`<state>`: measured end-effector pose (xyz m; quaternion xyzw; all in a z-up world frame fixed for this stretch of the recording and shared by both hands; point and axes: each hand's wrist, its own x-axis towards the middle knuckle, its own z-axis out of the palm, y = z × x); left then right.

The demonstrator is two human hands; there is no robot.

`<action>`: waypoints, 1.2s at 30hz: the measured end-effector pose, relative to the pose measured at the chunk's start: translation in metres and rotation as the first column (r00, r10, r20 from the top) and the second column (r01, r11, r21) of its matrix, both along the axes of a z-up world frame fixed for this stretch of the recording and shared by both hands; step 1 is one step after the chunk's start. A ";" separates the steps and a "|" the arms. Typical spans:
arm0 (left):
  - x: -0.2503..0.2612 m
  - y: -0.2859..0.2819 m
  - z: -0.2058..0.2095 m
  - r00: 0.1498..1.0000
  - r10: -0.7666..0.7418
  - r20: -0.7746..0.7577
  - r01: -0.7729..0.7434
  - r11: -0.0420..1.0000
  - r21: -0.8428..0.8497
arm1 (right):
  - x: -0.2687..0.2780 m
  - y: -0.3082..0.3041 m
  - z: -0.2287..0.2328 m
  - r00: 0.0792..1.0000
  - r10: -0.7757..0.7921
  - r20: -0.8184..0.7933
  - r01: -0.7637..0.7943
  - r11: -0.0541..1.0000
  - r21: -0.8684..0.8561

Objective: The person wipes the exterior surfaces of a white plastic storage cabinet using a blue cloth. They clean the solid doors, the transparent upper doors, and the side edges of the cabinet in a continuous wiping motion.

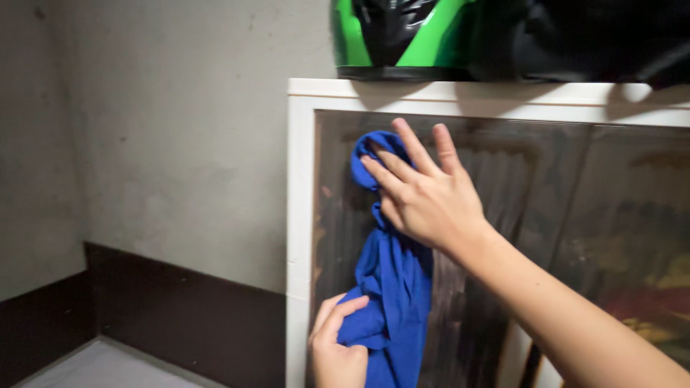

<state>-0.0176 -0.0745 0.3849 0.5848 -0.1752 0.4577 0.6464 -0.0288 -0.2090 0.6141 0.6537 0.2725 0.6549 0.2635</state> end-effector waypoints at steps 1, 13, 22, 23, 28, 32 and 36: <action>0.001 -0.001 0.001 1.000 -0.007 0.016 0.007 1.000 0.000 | 0.000 -0.001 0.001 1.000 0.014 0.002 -0.014 1.000 0.001; -0.017 -0.036 0.000 0.999 0.017 0.028 -0.017 0.999 -0.030 | -0.021 -0.059 -0.010 0.998 -0.053 0.027 0.051 0.996 0.069; -0.042 -0.071 0.010 0.998 -0.053 0.021 0.053 0.998 -0.033 | -0.046 -0.107 -0.016 0.994 -0.113 -0.010 0.113 0.986 0.122; -0.044 -0.073 0.010 0.998 -0.062 0.018 0.063 0.997 -0.035 | -0.047 -0.110 -0.017 0.994 -0.104 -0.021 0.106 0.986 0.127; -0.051 -0.082 0.011 0.996 -0.091 0.007 0.091 0.995 -0.044 | -0.053 -0.117 -0.019 0.996 -0.070 -0.056 0.078 0.984 0.160; -0.053 -0.085 0.004 0.993 -0.117 -0.017 0.116 0.992 -0.041 | -0.051 -0.112 -0.031 0.994 -0.099 -0.054 0.107 0.979 0.171; -0.051 -0.088 -0.016 0.994 -0.104 -0.042 0.102 0.994 -0.044 | -0.052 -0.106 -0.051 0.990 -0.125 -0.058 0.133 0.977 0.169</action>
